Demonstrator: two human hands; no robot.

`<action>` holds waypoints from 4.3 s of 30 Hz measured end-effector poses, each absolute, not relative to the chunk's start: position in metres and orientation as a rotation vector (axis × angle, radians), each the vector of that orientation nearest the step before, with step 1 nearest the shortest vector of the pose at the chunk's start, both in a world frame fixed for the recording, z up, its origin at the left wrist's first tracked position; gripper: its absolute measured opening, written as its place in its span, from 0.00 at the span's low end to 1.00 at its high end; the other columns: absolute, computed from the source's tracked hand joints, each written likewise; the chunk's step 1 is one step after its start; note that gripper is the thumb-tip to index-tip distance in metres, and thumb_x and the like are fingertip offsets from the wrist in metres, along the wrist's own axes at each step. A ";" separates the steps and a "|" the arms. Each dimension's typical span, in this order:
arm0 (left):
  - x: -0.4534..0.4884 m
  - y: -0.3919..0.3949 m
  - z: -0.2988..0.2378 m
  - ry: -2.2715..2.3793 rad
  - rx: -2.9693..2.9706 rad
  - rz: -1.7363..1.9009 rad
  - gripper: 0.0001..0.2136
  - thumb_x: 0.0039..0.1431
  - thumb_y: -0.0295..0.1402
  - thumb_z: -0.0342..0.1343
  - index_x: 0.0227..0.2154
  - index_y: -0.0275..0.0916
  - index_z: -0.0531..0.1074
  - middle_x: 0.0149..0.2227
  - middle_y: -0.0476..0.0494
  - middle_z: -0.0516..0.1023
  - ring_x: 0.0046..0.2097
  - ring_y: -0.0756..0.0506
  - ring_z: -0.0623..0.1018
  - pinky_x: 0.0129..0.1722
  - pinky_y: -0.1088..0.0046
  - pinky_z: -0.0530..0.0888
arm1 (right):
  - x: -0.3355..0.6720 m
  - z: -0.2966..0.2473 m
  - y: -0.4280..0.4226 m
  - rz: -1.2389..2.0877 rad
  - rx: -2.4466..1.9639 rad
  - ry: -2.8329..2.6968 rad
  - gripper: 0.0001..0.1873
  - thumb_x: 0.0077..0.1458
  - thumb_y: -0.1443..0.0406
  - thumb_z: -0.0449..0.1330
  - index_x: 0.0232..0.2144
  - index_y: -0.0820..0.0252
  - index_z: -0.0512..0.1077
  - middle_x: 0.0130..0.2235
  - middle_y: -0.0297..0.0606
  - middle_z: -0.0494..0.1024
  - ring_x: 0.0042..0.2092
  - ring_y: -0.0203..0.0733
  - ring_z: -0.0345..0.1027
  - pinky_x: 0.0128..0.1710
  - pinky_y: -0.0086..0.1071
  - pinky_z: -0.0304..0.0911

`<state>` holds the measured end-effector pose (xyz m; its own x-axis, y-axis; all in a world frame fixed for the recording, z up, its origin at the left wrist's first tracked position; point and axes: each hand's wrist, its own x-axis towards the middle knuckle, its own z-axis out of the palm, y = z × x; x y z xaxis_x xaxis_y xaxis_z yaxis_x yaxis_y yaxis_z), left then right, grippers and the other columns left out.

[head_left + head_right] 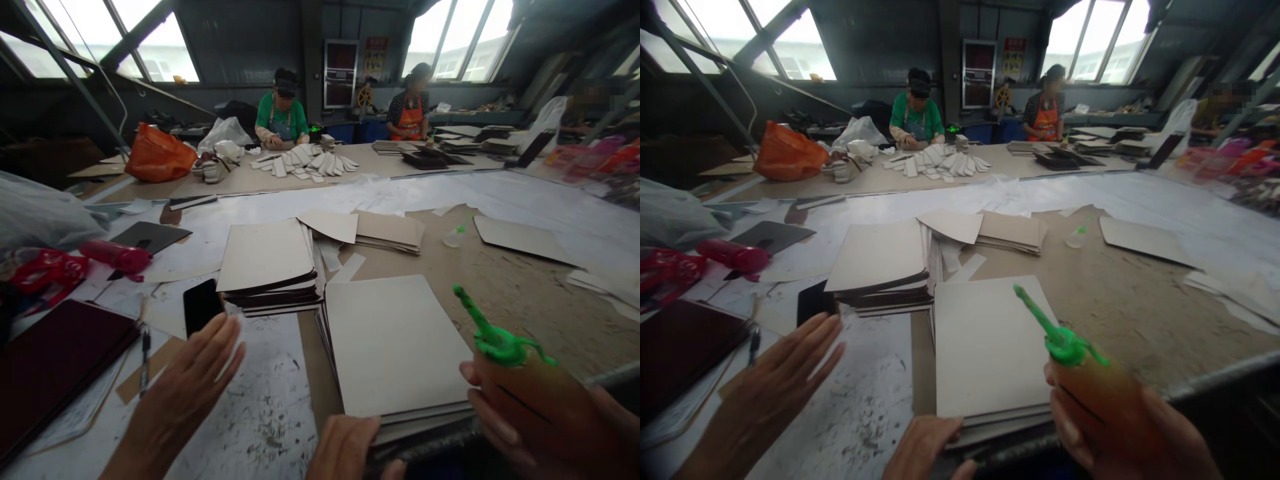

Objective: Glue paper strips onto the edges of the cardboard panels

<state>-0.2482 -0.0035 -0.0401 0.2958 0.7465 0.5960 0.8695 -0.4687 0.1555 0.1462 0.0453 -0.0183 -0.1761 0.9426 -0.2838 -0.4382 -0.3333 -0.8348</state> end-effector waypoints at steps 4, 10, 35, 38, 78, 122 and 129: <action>-0.207 -0.055 -0.065 -1.795 -1.782 -1.430 0.14 0.58 0.32 0.46 0.47 0.47 0.67 0.47 0.44 0.73 0.57 0.43 0.64 0.55 0.65 0.66 | 0.144 -0.010 0.051 1.712 -1.005 -0.887 0.26 0.48 0.44 0.48 0.37 0.51 0.73 0.35 0.46 0.75 0.27 0.43 0.66 0.20 0.32 0.64; -0.088 -0.031 -0.085 -1.876 -2.053 -1.377 0.14 0.53 0.29 0.54 0.44 0.36 0.67 0.41 0.37 0.73 0.46 0.45 0.73 0.42 0.70 0.75 | 0.138 -0.003 0.071 1.488 -1.328 -1.361 0.31 0.36 0.51 0.65 0.44 0.47 0.60 0.35 0.38 0.75 0.31 0.47 0.70 0.23 0.33 0.66; -0.111 -0.025 -0.110 -1.618 -2.214 -1.248 0.18 0.51 0.30 0.57 0.45 0.29 0.67 0.43 0.35 0.75 0.50 0.43 0.70 0.45 0.70 0.73 | 0.091 0.006 0.116 0.906 -1.556 -2.125 0.27 0.44 0.50 0.60 0.43 0.55 0.58 0.38 0.38 0.71 0.35 0.46 0.69 0.35 0.38 0.67; -0.106 -0.025 -0.112 -1.643 -2.165 -1.284 0.16 0.52 0.30 0.55 0.44 0.31 0.68 0.42 0.36 0.76 0.49 0.44 0.71 0.44 0.70 0.74 | 0.088 0.013 0.115 0.935 -1.571 -2.122 0.26 0.45 0.50 0.60 0.41 0.55 0.58 0.36 0.38 0.71 0.34 0.46 0.69 0.35 0.39 0.67; -0.100 -0.025 -0.099 -1.676 -2.172 -1.401 0.17 0.50 0.24 0.57 0.45 0.33 0.67 0.42 0.37 0.75 0.47 0.44 0.72 0.44 0.65 0.73 | 0.116 0.033 0.088 1.180 -1.535 -2.302 0.24 0.46 0.51 0.60 0.41 0.56 0.61 0.31 0.32 0.71 0.32 0.39 0.67 0.30 0.28 0.61; -0.101 -0.023 -0.108 -1.590 -2.137 -1.372 0.24 0.44 0.19 0.60 0.47 0.35 0.68 0.41 0.36 0.74 0.45 0.44 0.74 0.45 0.67 0.70 | 0.213 0.031 0.079 1.263 -1.663 -2.037 0.25 0.45 0.52 0.62 0.42 0.54 0.59 0.34 0.32 0.72 0.34 0.40 0.69 0.31 0.27 0.64; -0.102 -0.017 -0.112 -1.488 -2.067 -1.313 0.27 0.44 0.19 0.61 0.50 0.37 0.67 0.38 0.37 0.76 0.40 0.44 0.75 0.42 0.67 0.70 | 0.244 0.032 0.077 1.156 -1.745 -1.955 0.25 0.43 0.53 0.63 0.41 0.56 0.60 0.33 0.32 0.72 0.33 0.40 0.67 0.31 0.28 0.62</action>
